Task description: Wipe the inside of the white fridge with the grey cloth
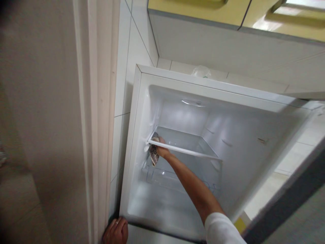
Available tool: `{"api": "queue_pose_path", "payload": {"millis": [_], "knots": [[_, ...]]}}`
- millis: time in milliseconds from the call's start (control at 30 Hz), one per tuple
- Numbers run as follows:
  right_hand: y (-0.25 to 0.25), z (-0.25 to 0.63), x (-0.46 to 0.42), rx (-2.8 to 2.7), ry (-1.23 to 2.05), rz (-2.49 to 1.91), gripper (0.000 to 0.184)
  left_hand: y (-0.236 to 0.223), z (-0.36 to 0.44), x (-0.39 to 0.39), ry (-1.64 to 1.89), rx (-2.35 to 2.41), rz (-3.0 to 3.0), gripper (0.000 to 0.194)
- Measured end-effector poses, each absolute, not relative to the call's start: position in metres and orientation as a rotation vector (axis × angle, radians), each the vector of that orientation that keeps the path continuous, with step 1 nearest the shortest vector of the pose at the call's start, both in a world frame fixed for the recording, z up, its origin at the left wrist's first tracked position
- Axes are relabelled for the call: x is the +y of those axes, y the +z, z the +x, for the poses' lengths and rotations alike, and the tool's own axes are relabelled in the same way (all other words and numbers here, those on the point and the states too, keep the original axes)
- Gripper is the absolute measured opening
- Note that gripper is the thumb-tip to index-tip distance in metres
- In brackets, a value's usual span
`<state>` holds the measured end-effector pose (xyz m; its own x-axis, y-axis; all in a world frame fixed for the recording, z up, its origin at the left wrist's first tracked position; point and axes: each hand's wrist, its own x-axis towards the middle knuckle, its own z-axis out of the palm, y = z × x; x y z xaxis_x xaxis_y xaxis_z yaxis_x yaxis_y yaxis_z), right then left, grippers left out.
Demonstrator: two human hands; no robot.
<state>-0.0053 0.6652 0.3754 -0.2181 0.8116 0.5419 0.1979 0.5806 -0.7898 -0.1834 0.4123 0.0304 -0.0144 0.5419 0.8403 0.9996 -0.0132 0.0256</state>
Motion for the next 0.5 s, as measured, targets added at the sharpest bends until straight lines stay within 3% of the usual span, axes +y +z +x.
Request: {"api": "queue_pose_path", "payload": {"millis": [200, 500], "knots": [[0.38, 0.013, 0.619, -2.111, 0.474, -0.72, 0.023, 0.066, -0.173, 0.403, -1.004, -1.654, -1.591, 0.034], [0.374, 0.051, 0.568, -2.216, 0.263, -0.694, 0.041, 0.052, -0.176, 0.407, -0.937, -1.729, -1.626, 0.026]]}}
